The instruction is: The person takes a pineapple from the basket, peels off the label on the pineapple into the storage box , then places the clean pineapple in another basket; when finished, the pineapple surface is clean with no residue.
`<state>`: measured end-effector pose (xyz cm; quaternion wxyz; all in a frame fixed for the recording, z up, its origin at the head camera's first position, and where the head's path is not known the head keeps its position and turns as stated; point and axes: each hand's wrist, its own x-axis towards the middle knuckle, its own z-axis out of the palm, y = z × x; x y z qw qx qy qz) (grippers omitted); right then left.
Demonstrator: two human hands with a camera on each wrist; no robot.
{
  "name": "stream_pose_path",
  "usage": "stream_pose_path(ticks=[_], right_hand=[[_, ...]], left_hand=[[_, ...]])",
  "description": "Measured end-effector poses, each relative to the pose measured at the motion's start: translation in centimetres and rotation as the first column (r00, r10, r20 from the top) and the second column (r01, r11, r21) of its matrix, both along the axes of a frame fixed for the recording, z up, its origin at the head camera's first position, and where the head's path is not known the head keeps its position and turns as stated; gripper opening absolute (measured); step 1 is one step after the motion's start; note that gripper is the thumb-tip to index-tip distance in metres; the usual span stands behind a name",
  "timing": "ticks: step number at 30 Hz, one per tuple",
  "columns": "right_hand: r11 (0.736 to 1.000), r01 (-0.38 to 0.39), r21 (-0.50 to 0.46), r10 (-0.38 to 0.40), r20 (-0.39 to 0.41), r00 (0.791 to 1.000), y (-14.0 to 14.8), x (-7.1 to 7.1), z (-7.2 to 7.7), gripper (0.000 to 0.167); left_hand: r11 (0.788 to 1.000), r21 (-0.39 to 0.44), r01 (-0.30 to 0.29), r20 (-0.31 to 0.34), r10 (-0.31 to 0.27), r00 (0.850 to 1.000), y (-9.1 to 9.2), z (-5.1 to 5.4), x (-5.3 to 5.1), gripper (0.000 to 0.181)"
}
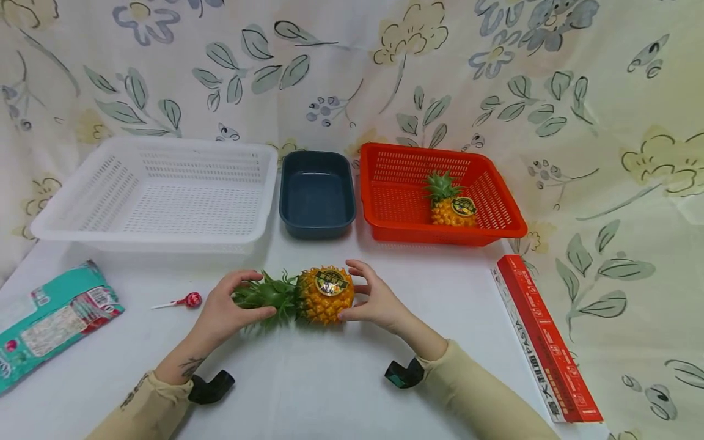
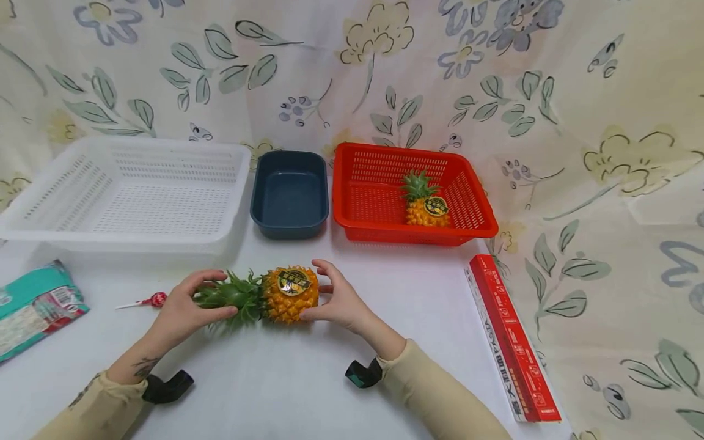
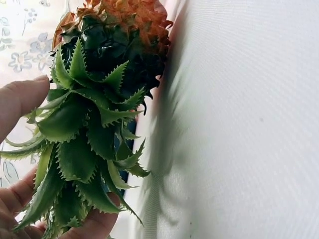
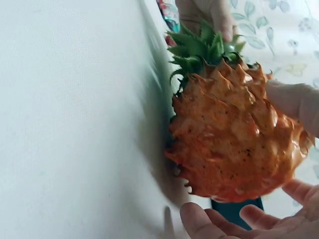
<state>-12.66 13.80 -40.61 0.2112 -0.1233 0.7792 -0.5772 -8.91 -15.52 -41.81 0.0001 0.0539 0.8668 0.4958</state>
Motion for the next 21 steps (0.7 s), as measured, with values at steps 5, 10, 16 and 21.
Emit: stream_pose_path(ticks=[5, 10, 16, 21], right_hand=[[0.999, -0.041, 0.011, 0.041, -0.007, 0.999, -0.7, 0.0, -0.3, 0.088], [0.999, -0.039, 0.010, 0.040, -0.025, 0.999, -1.0, 0.1, -0.4, 0.085], [0.999, -0.002, 0.046, 0.004, -0.053, 0.999, -1.1, -0.5, -0.3, 0.082], [0.997, 0.016, 0.075, -0.012, -0.057, 0.998, -1.0, -1.8, -0.4, 0.083]], left_hand=[[1.000, 0.005, -0.011, -0.053, 0.012, 0.999, 0.1, -0.1, -0.1, 0.059], [1.000, 0.007, -0.026, -0.063, 0.027, 0.998, 0.3, -0.1, -0.4, 0.056], [0.999, 0.004, -0.042, -0.034, 0.042, 0.999, 0.4, -0.2, -1.3, 0.055], [0.998, 0.008, -0.057, -0.033, 0.057, 0.998, 0.6, -0.2, -2.5, 0.055]])
